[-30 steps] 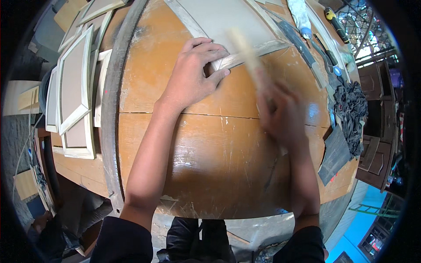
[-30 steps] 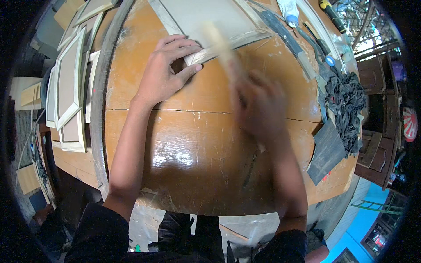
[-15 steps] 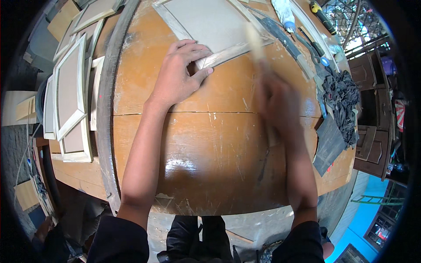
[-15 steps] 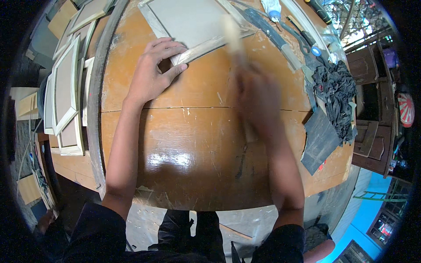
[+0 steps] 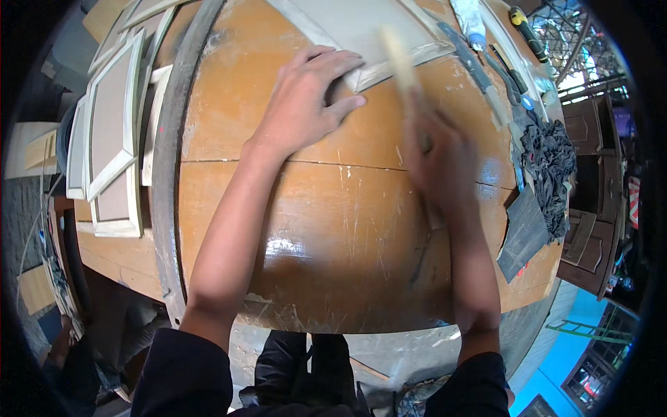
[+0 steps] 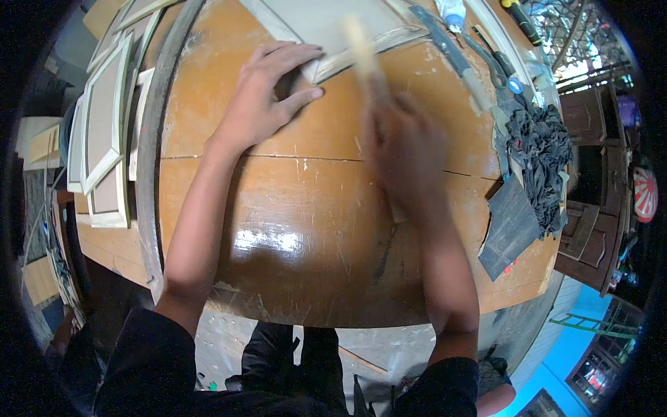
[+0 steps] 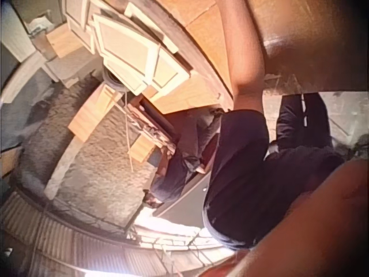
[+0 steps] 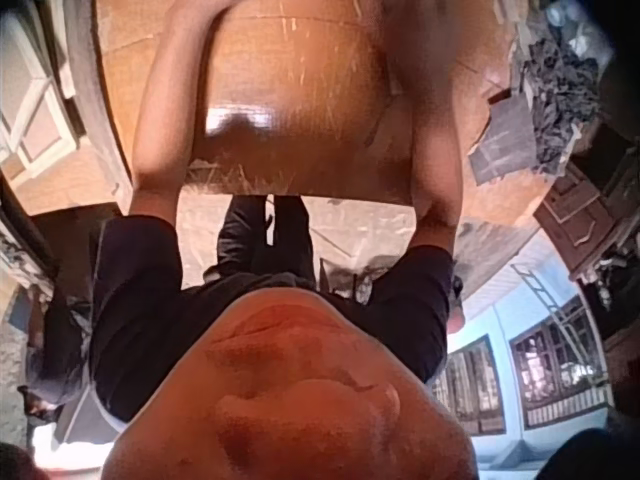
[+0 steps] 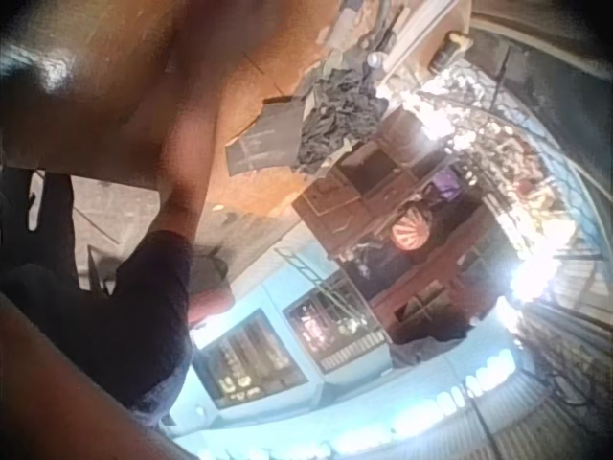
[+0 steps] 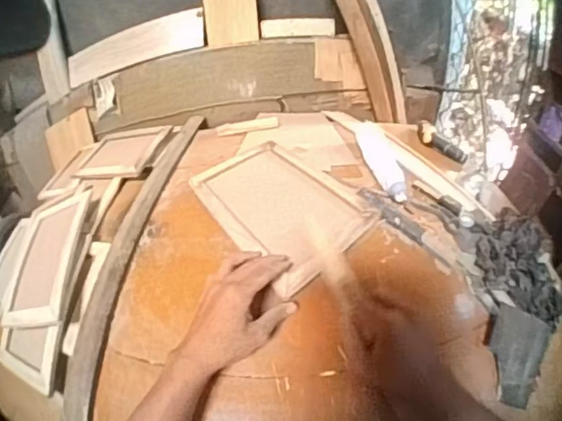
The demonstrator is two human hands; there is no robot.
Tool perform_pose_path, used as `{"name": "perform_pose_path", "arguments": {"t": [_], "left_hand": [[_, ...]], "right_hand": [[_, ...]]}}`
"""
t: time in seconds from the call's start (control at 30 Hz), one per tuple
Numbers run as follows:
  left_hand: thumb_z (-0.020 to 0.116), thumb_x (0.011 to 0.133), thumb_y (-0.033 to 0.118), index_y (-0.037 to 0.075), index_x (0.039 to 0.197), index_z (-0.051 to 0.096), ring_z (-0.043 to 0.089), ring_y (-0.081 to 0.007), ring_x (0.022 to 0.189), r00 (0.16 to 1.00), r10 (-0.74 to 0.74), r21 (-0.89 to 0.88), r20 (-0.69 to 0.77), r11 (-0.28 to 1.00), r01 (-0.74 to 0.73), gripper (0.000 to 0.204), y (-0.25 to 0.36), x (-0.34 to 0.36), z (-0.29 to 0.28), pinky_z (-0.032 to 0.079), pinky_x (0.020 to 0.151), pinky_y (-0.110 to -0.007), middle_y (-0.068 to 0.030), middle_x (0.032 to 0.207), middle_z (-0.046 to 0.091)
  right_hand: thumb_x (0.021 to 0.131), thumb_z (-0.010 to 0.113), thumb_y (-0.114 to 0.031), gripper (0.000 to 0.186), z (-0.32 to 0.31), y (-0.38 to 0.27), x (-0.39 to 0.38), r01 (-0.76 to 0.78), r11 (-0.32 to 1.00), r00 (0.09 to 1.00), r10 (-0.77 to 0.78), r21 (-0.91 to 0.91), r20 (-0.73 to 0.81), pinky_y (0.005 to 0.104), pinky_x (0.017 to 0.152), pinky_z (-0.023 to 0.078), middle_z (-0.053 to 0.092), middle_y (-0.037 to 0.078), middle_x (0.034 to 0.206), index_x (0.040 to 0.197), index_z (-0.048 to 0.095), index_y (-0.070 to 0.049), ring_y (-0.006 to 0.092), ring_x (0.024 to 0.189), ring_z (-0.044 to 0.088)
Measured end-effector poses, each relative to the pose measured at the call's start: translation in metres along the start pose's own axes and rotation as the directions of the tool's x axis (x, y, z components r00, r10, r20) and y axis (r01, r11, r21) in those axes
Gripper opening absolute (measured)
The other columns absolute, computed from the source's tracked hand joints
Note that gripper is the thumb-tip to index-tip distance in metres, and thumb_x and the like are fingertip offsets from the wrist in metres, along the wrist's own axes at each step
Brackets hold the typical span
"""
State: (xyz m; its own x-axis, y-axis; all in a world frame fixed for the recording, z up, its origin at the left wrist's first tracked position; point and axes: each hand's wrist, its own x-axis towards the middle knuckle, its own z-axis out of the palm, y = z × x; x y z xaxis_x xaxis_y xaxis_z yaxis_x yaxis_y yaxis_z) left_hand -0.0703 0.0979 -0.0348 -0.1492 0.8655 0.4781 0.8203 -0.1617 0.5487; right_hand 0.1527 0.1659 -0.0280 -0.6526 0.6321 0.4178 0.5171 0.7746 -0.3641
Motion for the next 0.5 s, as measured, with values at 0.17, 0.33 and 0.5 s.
{"name": "perform_pose_path", "arguments": {"t": [0.17,0.33,0.5], "left_hand": [[0.076,0.081,0.026,0.006,0.118,0.068,0.054,-0.0308,0.113,0.998,0.028,0.109,-0.048,0.994,-0.022,0.042,0.008,-0.002,0.008,0.043,0.101,-0.042,-0.0104,0.117,0.066],[0.077,0.08,0.027,0.011,0.111,0.072,0.052,-0.0295,0.112,0.998,0.0,0.185,-0.062,0.983,0.012,0.035,0.0,-0.006,0.002,0.042,0.099,-0.041,-0.0065,0.113,0.066],[0.075,0.078,0.025,0.016,0.098,0.075,0.051,-0.0251,0.109,1.0,-0.014,0.049,0.009,0.999,0.014,0.022,-0.025,-0.005,-0.021,0.036,0.097,-0.042,-0.0003,0.106,0.066]], "right_hand": [[0.089,0.064,-0.013,0.036,0.002,0.004,0.003,-0.087,0.995,0.996,0.088,0.056,-0.02,0.0395,0.062,0.052,0.064,0.013,0.08,0.125,0.065,-0.005,0.0296,0.068,0.065],[0.09,0.064,-0.017,0.036,0.003,0.01,0.006,-0.062,0.979,0.992,0.081,0.192,-0.093,0.0393,0.061,0.052,0.064,0.014,0.079,0.124,0.065,-0.006,0.0311,0.068,0.066],[0.09,0.066,-0.016,0.038,-0.003,0.056,0.014,0.023,0.979,0.863,0.082,0.202,-0.498,0.0314,0.058,0.049,0.068,0.013,0.079,0.124,0.064,0.002,0.0172,0.062,0.06]]}}
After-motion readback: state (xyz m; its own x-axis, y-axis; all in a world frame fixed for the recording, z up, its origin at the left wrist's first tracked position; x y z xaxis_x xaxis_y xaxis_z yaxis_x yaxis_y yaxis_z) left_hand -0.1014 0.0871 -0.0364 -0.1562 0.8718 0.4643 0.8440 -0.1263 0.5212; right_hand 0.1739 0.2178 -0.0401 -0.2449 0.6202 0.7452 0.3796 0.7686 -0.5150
